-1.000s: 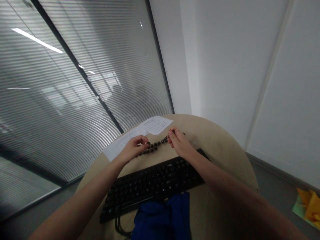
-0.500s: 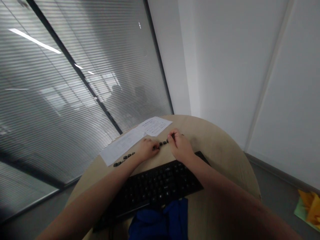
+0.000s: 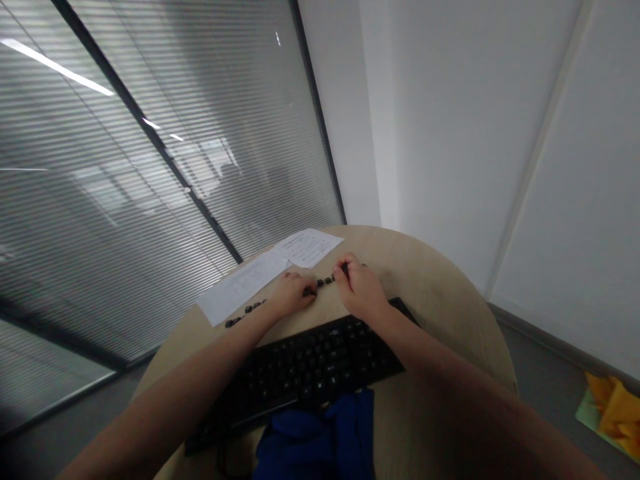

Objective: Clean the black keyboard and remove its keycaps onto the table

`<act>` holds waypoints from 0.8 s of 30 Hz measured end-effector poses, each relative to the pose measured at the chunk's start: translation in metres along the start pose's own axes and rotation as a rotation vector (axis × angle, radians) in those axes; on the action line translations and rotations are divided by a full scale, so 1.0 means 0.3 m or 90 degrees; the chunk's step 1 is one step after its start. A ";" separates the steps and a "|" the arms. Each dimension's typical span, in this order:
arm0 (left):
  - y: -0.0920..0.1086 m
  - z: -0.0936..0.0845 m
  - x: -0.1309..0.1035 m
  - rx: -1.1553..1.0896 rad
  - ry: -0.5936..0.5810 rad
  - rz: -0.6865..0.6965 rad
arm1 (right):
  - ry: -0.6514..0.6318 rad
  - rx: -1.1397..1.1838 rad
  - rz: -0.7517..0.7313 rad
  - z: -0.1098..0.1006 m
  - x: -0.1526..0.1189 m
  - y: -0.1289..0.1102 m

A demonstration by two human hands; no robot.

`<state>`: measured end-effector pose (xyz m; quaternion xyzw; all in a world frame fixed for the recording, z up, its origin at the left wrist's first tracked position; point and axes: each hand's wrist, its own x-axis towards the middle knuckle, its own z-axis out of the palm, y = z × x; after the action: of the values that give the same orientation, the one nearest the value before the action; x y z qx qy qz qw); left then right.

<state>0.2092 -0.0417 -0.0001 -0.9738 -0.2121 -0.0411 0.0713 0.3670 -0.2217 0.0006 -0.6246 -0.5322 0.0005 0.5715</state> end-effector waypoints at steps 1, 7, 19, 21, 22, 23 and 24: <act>-0.001 -0.009 -0.002 -0.007 0.004 -0.003 | 0.000 0.000 -0.001 0.000 0.000 0.003; -0.025 -0.097 -0.070 -0.168 0.051 -0.056 | -0.032 0.010 0.014 0.001 0.002 0.008; 0.076 -0.016 -0.274 -0.357 0.034 -0.016 | -0.492 0.347 0.274 0.069 -0.073 0.002; 0.076 0.012 -0.270 -0.359 0.025 -0.003 | -0.499 0.336 0.289 0.085 -0.089 0.011; 0.073 0.022 -0.269 -0.363 0.014 0.006 | -0.494 0.333 0.297 0.091 -0.095 0.013; 0.070 0.029 -0.269 -0.364 0.004 0.015 | -0.484 0.331 0.303 0.095 -0.099 0.015; 0.067 0.034 -0.269 -0.363 -0.002 0.022 | -0.469 0.329 0.307 0.098 -0.102 0.015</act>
<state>0.1448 -0.0911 -0.0215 -0.9581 -0.1755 -0.0961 -0.2052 0.3389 -0.2202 -0.0315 -0.5263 -0.5214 0.4845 0.4652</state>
